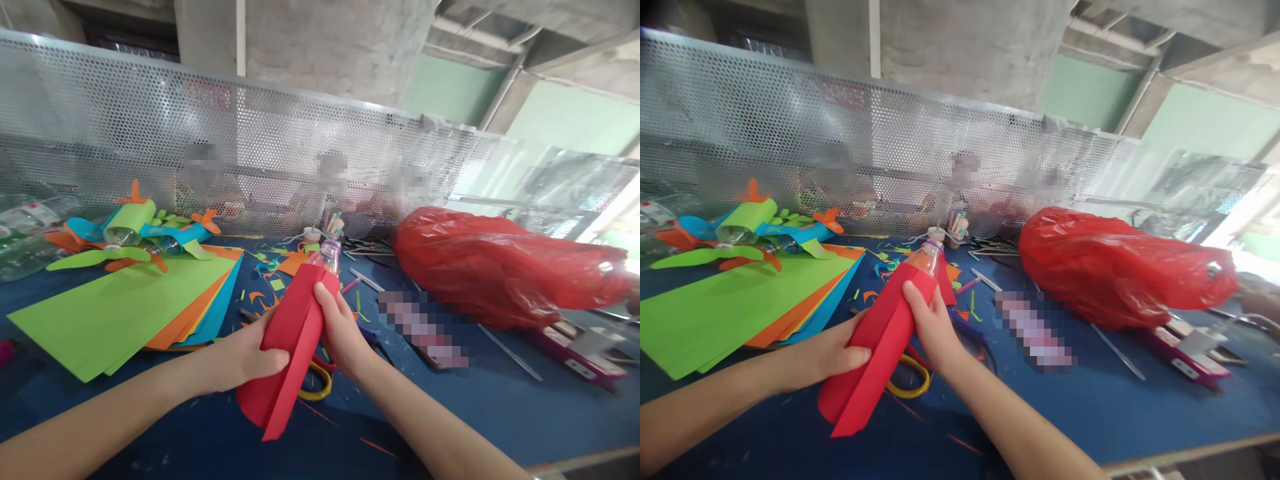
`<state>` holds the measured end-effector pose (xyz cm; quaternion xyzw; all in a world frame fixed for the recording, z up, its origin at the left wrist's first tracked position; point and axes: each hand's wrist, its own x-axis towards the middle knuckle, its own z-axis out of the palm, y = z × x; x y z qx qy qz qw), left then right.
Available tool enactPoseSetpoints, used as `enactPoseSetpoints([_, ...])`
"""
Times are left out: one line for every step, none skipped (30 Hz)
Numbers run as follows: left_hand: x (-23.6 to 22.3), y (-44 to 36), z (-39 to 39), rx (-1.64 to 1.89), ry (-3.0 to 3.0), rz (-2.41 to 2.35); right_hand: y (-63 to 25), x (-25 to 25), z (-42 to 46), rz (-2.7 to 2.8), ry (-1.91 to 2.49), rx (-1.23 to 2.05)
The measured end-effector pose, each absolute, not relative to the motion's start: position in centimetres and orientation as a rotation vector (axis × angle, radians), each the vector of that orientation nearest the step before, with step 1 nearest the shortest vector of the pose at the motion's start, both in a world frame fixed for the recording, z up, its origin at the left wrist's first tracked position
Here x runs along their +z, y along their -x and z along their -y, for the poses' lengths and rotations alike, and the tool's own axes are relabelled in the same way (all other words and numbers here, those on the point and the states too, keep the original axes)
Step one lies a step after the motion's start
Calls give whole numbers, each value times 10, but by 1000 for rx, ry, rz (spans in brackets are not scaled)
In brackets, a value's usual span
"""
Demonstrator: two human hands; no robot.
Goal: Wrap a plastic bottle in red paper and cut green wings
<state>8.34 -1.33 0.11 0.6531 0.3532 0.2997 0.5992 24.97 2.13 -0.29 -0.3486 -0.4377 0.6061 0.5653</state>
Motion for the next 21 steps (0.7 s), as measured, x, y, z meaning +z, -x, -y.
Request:
enactPoseSetpoints([2,-84,14,694,-1572,-806,-250,-3,-21,1037,813,1425])
enactPoseSetpoints([3,-84,14,701,-1617,-790,-251,-3,-20,1040,809,1423])
enactPoseSetpoints([4,-85,15,708,-1650,-777,-251,-3,-19,1039,805,1420])
enactPoseSetpoints([4,-85,15,715,-1674,-768,-252,-3,-19,1035,802,1418])
enactPoseSetpoints([3,-86,15,723,-1685,-770,-252,-3,-18,1032,799,1419])
enactPoseSetpoints([2,-87,15,731,-1688,-777,-252,-2,-18,1030,798,1419])
enactPoseSetpoints([1,-87,15,733,-1686,-786,-252,-2,-17,1030,797,1418])
enactPoseSetpoints([0,-88,15,731,-1680,-791,-251,-2,-17,1031,795,1414])
enactPoseSetpoints([-1,-89,15,726,-1672,-792,-251,-2,-17,1033,794,1409])
enactPoseSetpoints([-2,-89,15,723,-1661,-795,-251,-2,-17,1035,796,1401])
enactPoseSetpoints([-3,-90,14,721,-1653,-799,-250,-1,-17,1034,800,1392])
enactPoseSetpoints([-3,-90,14,725,-1653,-802,-250,-1,-16,1032,808,1382])
enactPoseSetpoints([-4,-91,14,734,-1662,-802,-250,0,-16,1028,817,1374])
enactPoseSetpoints([-4,-91,14,740,-1674,-801,-250,1,-15,1025,827,1366])
enactPoseSetpoints([-3,-91,14,743,-1685,-799,-249,2,-14,1024,838,1359])
enactPoseSetpoints([-3,-91,13,740,-1696,-793,-249,3,-13,1026,848,1351])
enactPoseSetpoints([-3,-90,13,729,-1702,-787,-249,4,-12,1033,858,1344])
enactPoseSetpoints([-3,-90,12,716,-1701,-783,-250,6,-11,1043,867,1336])
enactPoseSetpoints([-3,-89,12,705,-1697,-786,-250,7,-11,1054,875,1328])
enactPoseSetpoints([-3,-89,11,696,-1692,-794,-250,7,-10,1065,882,1320])
enactPoseSetpoints([-3,-89,11,682,-1688,-805,-250,8,-10,1073,888,1314])
